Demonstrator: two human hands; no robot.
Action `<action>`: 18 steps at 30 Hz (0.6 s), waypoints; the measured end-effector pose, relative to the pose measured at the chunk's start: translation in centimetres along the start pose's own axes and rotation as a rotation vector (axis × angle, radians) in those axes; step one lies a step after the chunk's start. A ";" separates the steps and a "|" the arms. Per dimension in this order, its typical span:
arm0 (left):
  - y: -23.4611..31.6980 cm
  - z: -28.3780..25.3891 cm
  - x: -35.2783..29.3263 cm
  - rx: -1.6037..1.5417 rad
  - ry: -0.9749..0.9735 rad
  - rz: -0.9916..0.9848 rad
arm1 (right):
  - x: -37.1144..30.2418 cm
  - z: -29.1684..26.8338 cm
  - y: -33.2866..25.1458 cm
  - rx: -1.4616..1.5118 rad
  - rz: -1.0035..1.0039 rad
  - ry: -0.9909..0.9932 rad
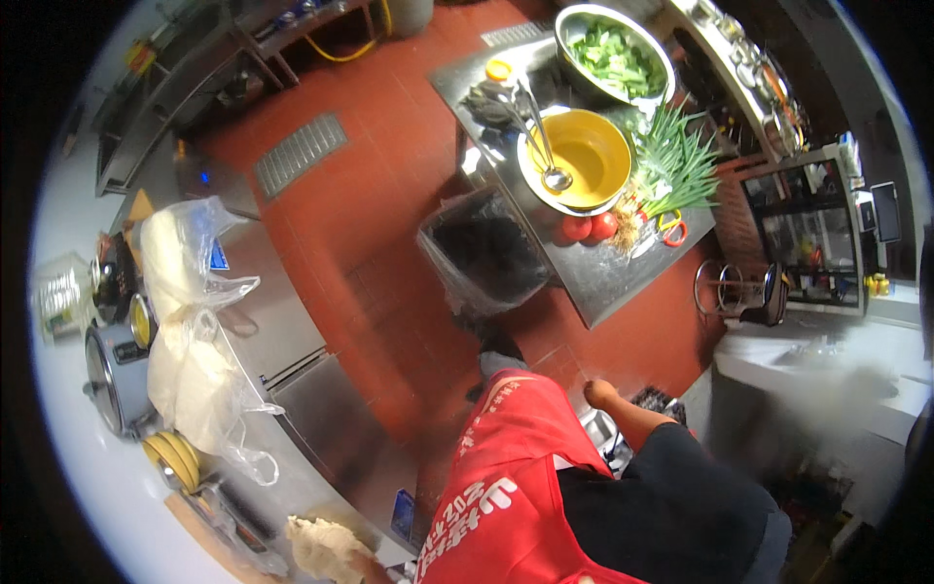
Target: The person cleans the floor, then retrieves dough from a mixer and kneads it on a stainless steel table. They feed the dough through a roller machine to flatten it, then continue kneading and rolling the dough.
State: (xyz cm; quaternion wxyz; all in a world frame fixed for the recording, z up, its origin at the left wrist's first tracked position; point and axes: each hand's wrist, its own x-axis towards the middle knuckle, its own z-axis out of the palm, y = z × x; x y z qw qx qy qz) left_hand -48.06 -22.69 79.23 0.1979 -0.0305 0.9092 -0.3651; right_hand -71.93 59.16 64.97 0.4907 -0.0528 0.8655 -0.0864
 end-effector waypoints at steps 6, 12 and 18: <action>2.4 -8.8 2.3 -1.717 -0.665 -0.302 | -3.7 8.4 0.8 0.166 0.190 -0.192; 1.1 -10.2 9.0 -0.584 -0.905 0.236 | -1.3 4.0 -0.4 0.284 0.177 -0.152; 0.7 -10.3 9.6 -0.696 -0.917 0.061 | 2.3 -0.7 -1.0 0.325 0.197 -0.130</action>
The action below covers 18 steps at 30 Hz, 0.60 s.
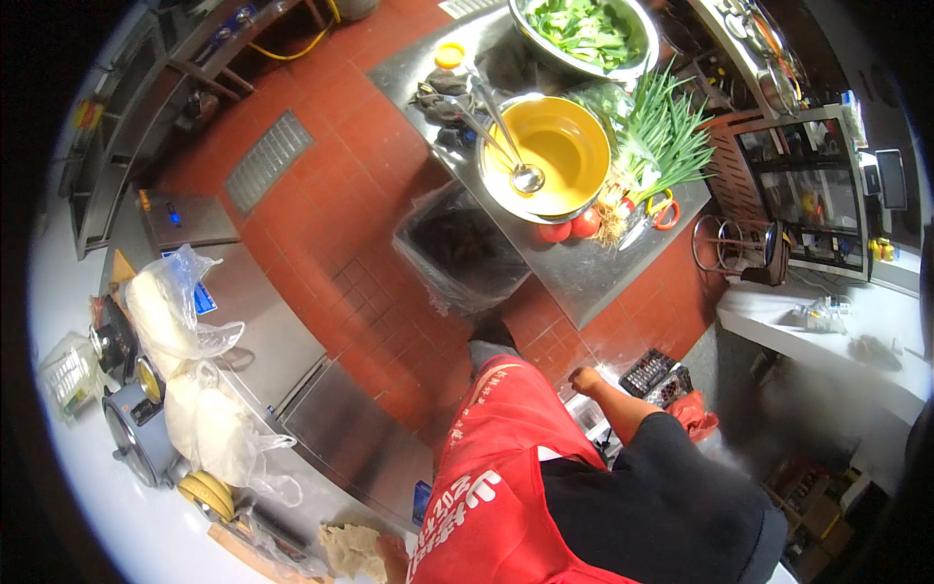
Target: The person cleans the floor, then retrieves dough from a mixer and kneads it on a stainless steel table. They feed the dough through a roller machine to flatten it, then continue kneading and rolling the dough.
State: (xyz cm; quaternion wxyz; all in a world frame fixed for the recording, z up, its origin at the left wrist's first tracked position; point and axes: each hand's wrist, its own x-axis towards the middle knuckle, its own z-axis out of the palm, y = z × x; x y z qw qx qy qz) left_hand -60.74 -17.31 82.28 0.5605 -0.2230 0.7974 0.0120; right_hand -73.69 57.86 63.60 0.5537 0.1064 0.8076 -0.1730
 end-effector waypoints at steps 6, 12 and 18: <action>1.1 1.6 -3.3 -0.758 -0.031 -0.137 | 0.1 -2.2 -1.6 0.204 0.086 -0.010; 2.0 1.3 -4.2 -0.882 -0.057 -0.175 | -0.7 -0.5 -0.5 0.122 0.128 -0.047; 2.3 -0.4 -3.8 -0.875 -0.061 -0.214 | 0.6 3.0 0.6 -0.039 0.105 -0.103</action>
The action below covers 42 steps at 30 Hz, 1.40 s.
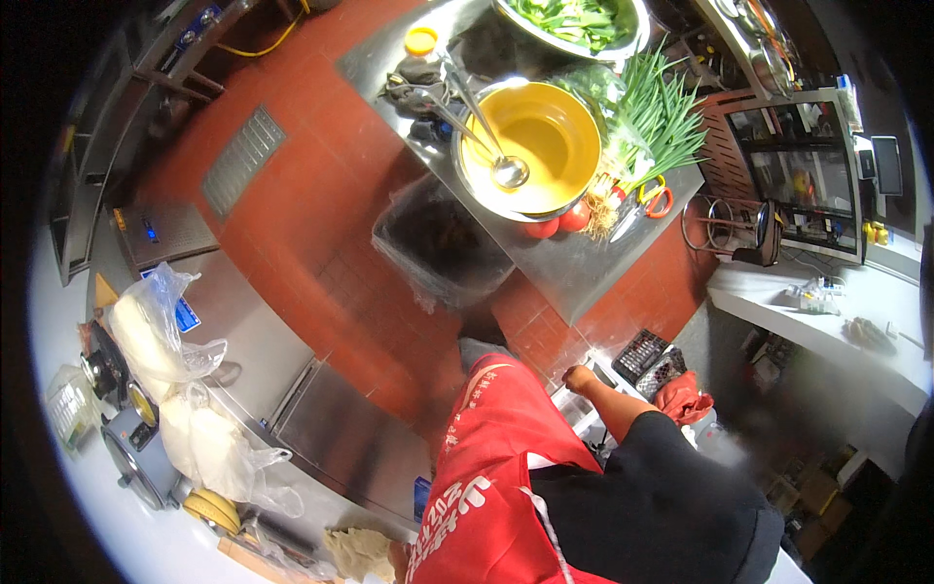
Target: The person cleans the floor, then retrieves dough from a mixer and kneads it on a stainless steel table. They feed the dough through a roller machine to flatten it, then continue kneading and rolling the dough.
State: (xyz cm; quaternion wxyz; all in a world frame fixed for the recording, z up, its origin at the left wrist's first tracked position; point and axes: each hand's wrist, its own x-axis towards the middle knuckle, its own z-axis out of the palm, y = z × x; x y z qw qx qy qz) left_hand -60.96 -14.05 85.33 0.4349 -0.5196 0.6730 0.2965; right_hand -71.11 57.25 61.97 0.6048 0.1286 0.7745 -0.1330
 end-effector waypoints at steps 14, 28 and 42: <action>3.0 -0.6 0.0 -0.132 0.046 -0.046 | 1.0 -1.0 -1.7 0.151 -0.039 0.030; 2.3 2.3 -0.6 -0.575 0.085 -0.108 | 0.8 -6.4 -1.7 -0.016 -0.370 0.214; -3.3 25.8 -8.1 -1.487 0.334 -0.071 | 0.7 -22.9 -28.1 0.038 -0.413 -0.104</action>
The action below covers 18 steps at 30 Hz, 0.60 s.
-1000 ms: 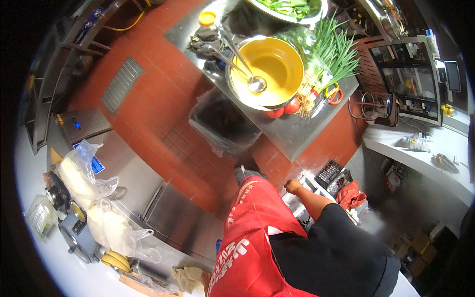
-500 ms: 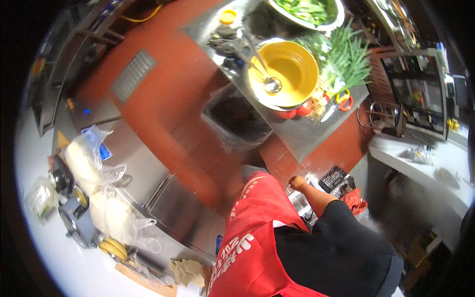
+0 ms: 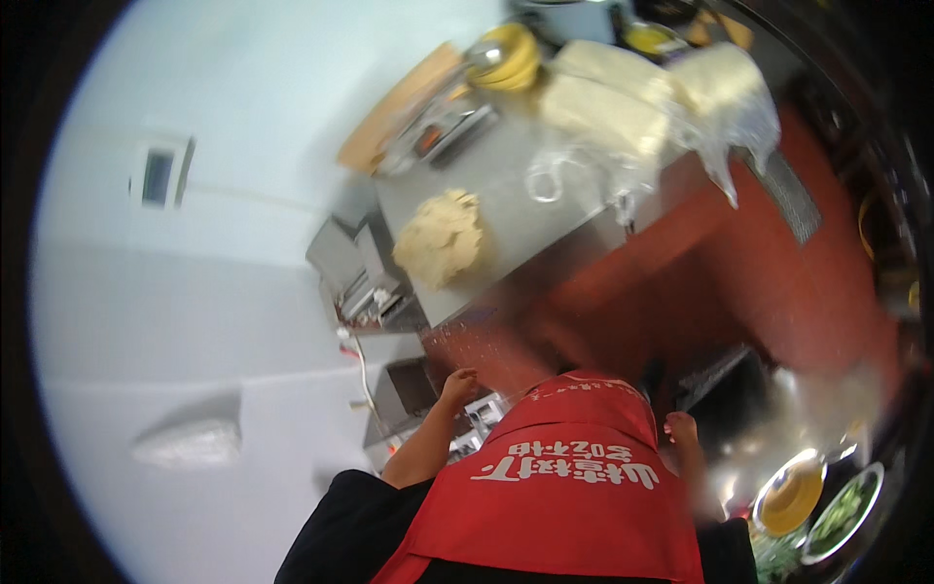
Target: The person cleans the floor, then retrieves dough from a mixer and kneads it on a stainless steel table. They feed the dough through a roller machine to flatten it, then continue kneading and rolling the dough.
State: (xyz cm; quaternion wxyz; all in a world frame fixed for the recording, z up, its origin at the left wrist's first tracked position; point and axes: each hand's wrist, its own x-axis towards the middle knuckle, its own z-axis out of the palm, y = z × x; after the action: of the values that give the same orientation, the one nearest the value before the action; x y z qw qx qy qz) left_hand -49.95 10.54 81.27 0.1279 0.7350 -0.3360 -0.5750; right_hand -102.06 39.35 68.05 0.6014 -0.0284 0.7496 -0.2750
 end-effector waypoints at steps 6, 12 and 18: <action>-2.9 -5.8 2.2 -0.060 0.080 0.023 | 2.4 14.8 -25.6 -0.532 -0.519 -0.299; 7.8 -9.9 9.6 -0.037 0.084 0.504 | 0.5 40.2 -48.5 -1.096 -1.171 -0.373; 16.9 -10.6 18.8 0.107 0.167 0.636 | 0.5 56.5 -56.8 -0.933 -0.849 -0.569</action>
State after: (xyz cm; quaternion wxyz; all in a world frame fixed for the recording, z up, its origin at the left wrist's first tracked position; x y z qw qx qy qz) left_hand -43.81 -16.18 79.93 0.2893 0.6434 -0.5666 -0.4257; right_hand -66.73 -30.33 85.86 0.5401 -0.6460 0.5265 -0.1174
